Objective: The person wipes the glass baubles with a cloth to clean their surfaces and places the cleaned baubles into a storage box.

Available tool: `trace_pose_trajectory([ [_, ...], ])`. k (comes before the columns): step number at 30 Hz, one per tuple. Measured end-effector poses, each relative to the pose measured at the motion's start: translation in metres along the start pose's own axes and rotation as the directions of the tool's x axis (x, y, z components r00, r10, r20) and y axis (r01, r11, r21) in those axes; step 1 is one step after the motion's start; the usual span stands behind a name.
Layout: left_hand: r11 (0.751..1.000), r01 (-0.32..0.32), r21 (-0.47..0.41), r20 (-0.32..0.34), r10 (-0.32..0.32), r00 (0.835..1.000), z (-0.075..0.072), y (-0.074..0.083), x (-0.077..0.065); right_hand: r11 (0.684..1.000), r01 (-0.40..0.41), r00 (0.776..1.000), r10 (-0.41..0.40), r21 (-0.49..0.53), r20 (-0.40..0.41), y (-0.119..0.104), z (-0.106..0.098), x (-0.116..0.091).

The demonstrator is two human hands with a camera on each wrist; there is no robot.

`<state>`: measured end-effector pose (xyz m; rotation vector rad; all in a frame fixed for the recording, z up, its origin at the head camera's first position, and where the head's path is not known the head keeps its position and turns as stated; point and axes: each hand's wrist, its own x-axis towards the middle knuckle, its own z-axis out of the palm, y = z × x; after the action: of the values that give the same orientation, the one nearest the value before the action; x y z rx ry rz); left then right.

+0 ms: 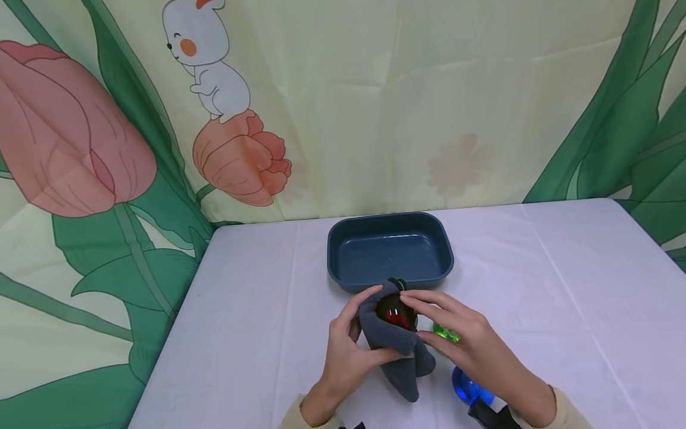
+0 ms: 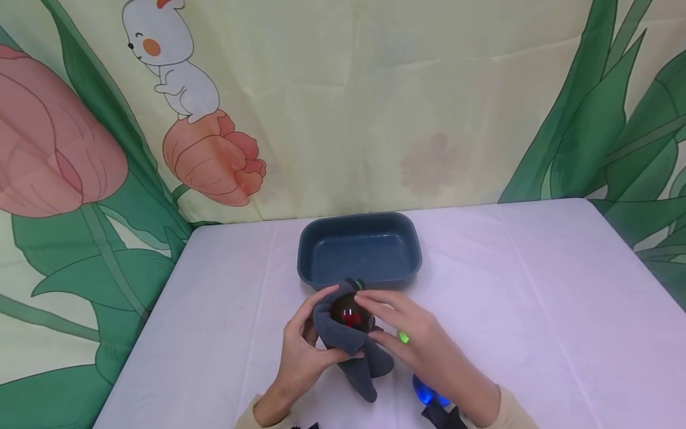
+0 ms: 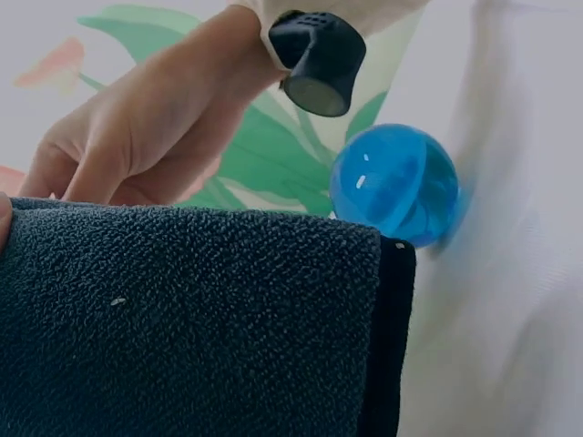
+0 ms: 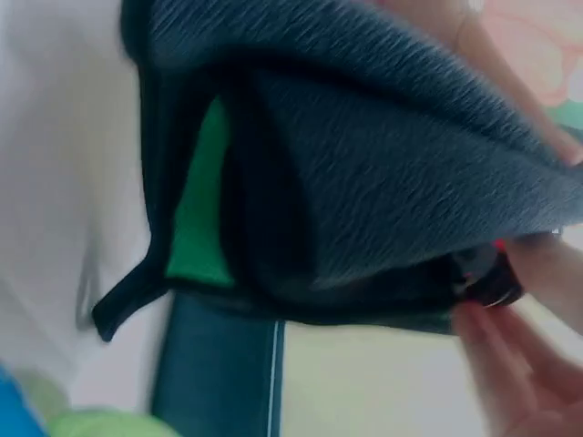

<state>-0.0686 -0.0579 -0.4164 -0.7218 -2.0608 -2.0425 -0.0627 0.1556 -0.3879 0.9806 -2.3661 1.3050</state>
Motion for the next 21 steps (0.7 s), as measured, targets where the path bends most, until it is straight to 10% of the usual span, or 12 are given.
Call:
trace_pose_trajectory([
  [6, 0.996, -0.053, 0.066, 0.025, 0.051, 0.998, 0.0031, -0.0045, 0.0001, 0.898, -0.332, 0.943, 0.307, 0.289, 0.131, -0.0016, -0.0069, 0.0024],
  [11, 0.991, -0.097, 0.092, 0.019, 0.096, 0.995, 0.003, -0.0052, 0.0006, 0.841, -0.418, 0.908, 0.373, 0.342, 0.191, -0.0006, -0.0095, 0.0042],
  [21, 0.998, -0.057, -0.004, 0.003, 0.057, 0.998, -0.0018, -0.0003, 0.0015, 0.966, -0.196, 0.98, 0.187, 0.166, 0.07, -0.0037, -0.0101, 0.0042],
])
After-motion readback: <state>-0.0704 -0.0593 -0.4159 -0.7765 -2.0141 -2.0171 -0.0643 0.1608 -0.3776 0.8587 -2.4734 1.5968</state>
